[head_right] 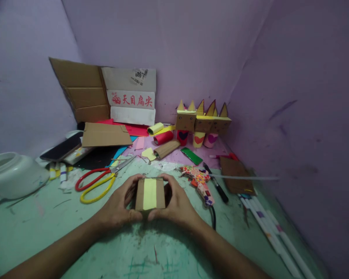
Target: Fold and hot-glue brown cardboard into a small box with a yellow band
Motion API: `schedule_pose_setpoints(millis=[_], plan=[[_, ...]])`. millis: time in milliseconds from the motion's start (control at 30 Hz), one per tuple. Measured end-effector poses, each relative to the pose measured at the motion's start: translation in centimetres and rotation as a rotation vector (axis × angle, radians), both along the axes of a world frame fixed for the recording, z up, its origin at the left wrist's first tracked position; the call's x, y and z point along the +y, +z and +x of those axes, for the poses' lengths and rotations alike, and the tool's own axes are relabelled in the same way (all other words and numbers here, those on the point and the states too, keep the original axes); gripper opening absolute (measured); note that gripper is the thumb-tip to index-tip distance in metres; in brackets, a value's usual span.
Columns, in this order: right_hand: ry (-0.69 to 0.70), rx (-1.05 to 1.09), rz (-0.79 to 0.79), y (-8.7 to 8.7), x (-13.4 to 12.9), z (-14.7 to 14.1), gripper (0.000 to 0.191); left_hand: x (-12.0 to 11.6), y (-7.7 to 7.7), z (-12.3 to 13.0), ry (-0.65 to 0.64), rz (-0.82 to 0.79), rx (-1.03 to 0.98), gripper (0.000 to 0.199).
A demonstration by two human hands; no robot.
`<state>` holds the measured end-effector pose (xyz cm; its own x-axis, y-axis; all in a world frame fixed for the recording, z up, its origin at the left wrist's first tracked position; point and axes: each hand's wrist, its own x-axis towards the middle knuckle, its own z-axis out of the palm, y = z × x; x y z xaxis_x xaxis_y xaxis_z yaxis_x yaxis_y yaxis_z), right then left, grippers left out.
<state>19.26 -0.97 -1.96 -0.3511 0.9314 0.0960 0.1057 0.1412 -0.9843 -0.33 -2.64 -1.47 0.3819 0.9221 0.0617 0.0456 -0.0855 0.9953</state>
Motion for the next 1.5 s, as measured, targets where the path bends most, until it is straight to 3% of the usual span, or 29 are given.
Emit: schedule_pose_setpoints(millis=[200,367,733,933,1200,1500], plan=[[-0.011,0.006,0.016,-0.2,-0.1,0.0,0.092,0.0,0.0,0.0,-0.004,0.001,-0.015,0.083],[-0.032,-0.036,0.012,0.0,-0.4,0.0,0.109,0.0,0.0,0.0,-0.007,0.021,-0.017,0.081],[0.031,0.053,-0.081,0.1,-0.4,-0.1,0.118,0.1,-0.1,-0.1,0.003,0.02,0.014,0.081],[0.059,0.113,-0.09,0.4,-0.4,-0.1,0.133,0.0,0.1,-0.1,0.004,0.015,0.029,0.082],[0.104,0.062,-0.081,0.7,-0.2,0.0,0.088,0.1,-0.1,-0.1,0.006,0.036,0.039,0.082],[0.109,0.035,-0.07,0.9,-0.2,0.0,0.075,0.2,-0.1,-0.1,0.014,0.023,0.019,0.083]])
